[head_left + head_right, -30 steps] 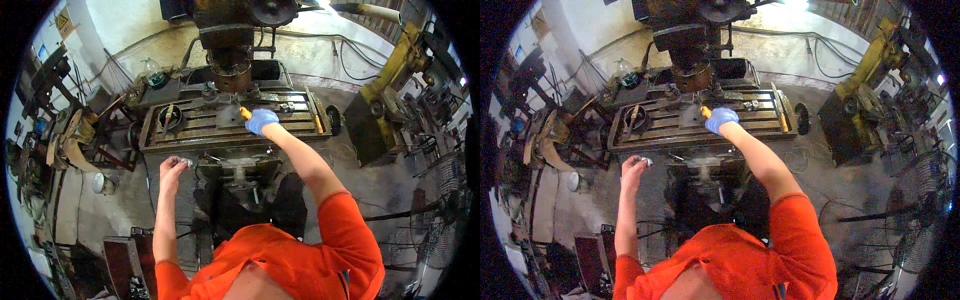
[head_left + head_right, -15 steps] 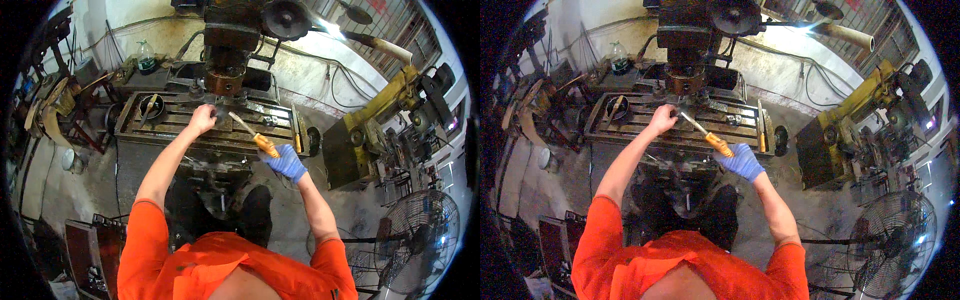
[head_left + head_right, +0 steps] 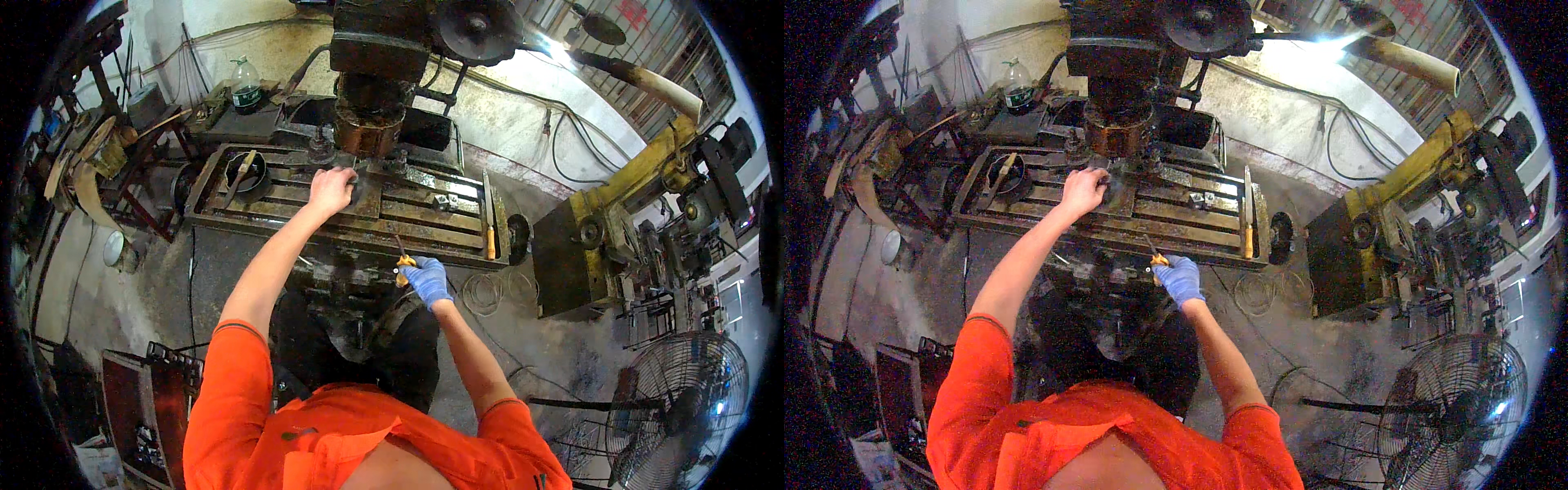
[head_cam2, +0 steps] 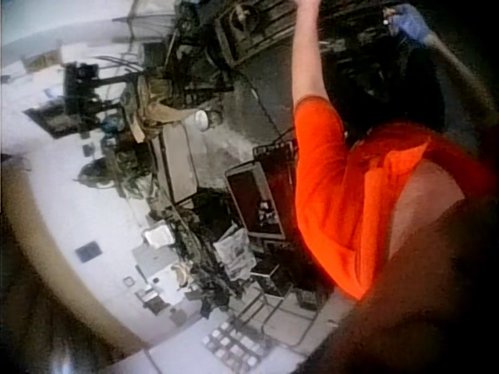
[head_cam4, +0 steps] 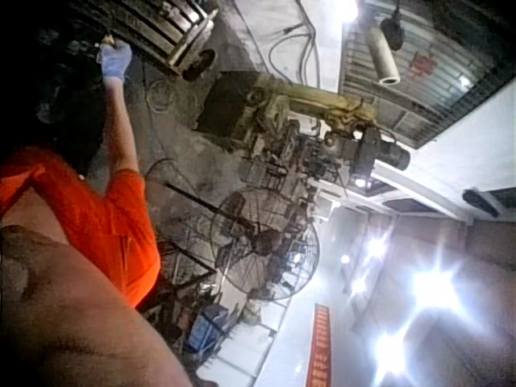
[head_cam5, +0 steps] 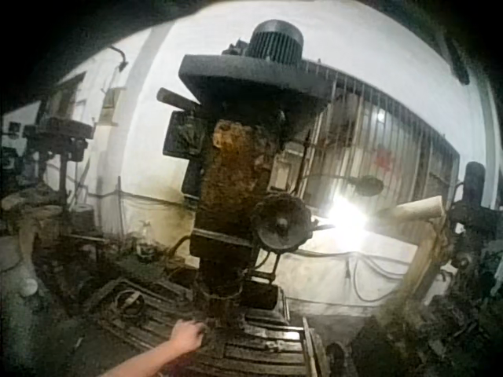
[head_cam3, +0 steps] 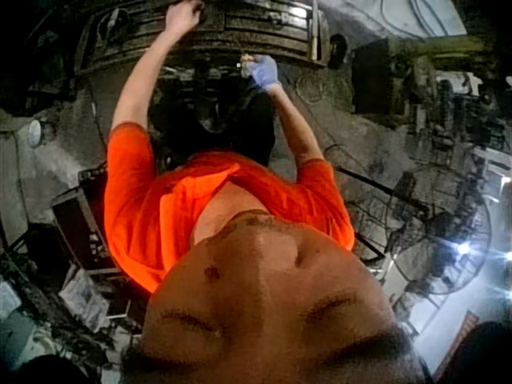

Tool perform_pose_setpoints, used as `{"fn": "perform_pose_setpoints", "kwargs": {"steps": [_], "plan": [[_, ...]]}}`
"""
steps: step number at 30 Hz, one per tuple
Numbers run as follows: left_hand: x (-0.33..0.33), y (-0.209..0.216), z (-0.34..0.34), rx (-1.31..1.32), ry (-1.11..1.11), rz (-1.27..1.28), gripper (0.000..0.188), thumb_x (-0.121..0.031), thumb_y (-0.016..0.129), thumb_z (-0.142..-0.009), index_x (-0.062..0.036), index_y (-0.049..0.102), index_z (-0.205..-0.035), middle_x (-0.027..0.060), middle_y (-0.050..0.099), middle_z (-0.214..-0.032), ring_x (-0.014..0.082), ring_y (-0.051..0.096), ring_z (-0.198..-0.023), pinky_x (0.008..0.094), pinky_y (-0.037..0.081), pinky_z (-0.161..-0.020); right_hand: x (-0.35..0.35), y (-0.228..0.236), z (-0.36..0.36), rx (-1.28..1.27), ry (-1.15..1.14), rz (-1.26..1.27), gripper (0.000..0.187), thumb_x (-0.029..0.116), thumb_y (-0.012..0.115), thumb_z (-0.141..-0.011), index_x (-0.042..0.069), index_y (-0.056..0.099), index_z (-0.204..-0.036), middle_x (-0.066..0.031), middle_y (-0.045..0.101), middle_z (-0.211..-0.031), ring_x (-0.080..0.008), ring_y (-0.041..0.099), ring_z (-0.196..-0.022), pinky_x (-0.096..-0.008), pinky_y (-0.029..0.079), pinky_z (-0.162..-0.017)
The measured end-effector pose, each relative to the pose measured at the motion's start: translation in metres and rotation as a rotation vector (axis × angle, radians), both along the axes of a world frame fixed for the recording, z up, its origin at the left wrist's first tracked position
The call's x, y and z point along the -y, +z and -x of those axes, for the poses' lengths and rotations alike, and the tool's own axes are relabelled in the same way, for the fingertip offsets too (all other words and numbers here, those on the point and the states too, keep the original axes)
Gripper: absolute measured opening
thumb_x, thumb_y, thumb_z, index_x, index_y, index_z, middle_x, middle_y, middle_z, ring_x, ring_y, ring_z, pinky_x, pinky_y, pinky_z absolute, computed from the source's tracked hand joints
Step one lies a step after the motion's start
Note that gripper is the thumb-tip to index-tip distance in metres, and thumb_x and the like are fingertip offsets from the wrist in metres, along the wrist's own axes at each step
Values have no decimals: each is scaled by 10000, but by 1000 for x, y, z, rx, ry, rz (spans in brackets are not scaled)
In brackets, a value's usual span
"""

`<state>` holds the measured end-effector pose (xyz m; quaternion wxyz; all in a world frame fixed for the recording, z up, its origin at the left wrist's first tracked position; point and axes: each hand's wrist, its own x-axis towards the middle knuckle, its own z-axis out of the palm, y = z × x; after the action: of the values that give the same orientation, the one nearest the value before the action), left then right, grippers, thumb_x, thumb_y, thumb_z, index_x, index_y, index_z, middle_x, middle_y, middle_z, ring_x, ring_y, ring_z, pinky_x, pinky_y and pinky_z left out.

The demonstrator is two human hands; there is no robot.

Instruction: The person operates a manual milling machine to process a metal component. They rotate handwheels to position the machine table, use a handheld tool to scrape the metal surface, and pick up and place metal pieces into a container.

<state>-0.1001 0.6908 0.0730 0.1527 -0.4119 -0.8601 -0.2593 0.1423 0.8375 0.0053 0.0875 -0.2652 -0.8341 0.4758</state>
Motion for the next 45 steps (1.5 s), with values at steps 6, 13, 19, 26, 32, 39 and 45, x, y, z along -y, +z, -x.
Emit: {"fn": "perform_pose_setpoints", "kwargs": {"steps": [6, 13, 19, 26, 32, 39, 45], "plan": [[-19, -3, 11, -22, -4, 22, 241, -157, 609, -716, -122, 596, -954, 128, 579, -872, 314, 573, -807, 408, 451, -721, 6, 28, -32, -9, -71, -324, 526, 409, 661, -688, 15, 594, -1030, -162, 639, -921, -274, 627, -852, -356, 479, -741], [-19, 6, -5, -31, 48, -11, 219, -151, 609, -707, -105, 584, -920, 132, 584, -843, 313, 586, -750, 408, 459, -698, -46, 69, -89, -96, -128, -285, 346, 183, 691, -719, -34, 617, -979, -112, 656, -846, -126, 601, -751, -260, 480, -693], [-24, 1, 10, -111, -5, 67, 164, -83, 567, -682, -60, 585, -843, 142, 592, -783, 308, 598, -722, 409, 470, -658, -40, 100, -104, -79, -181, -195, 299, 161, 683, -734, -34, 626, -954, -89, 654, -805, -103, 581, -709, -246, 471, -654], [-31, -1, 9, -25, 138, 20, 125, -134, 577, -700, -43, 588, -785, 153, 610, -746, 313, 610, -707, 426, 480, -630, -30, 143, -113, -71, -168, -195, 304, 143, 690, -725, -48, 618, -951, -116, 657, -829, -138, 605, -732, -259, 486, -692], [-32, 3, 19, 158, 256, 53, 264, -258, 632, -693, -18, 609, -802, 175, 623, -768, 322, 616, -739, 428, 493, -655, -66, 280, -97, -601, -228, -602, 227, 100, 650, -742, -5, 625, -942, -64, 638, -854, -150, 576, -784, -287, 462, -731], [-33, 11, 23, 327, 239, 16, 325, -286, 674, -662, -32, 624, -859, 164, 629, -827, 313, 606, -823, 416, 489, -720, -84, 439, -49, -1422, 236, -597, 321, 200, 476, -858, 29, 525, -1125, -119, 517, -1142, -216, 514, -1012, -367, 421, -901], [-33, 2, 33, 350, 286, -12, 357, -298, 704, -648, -26, 615, -862, 166, 625, -850, 317, 599, -839, 409, 483, -729, -49, 362, -65, -1331, -31, -510, 246, 158, 408, -877, -46, 542, -841, -149, 607, -861, -222, 585, -830, -318, 460, -801]]}}
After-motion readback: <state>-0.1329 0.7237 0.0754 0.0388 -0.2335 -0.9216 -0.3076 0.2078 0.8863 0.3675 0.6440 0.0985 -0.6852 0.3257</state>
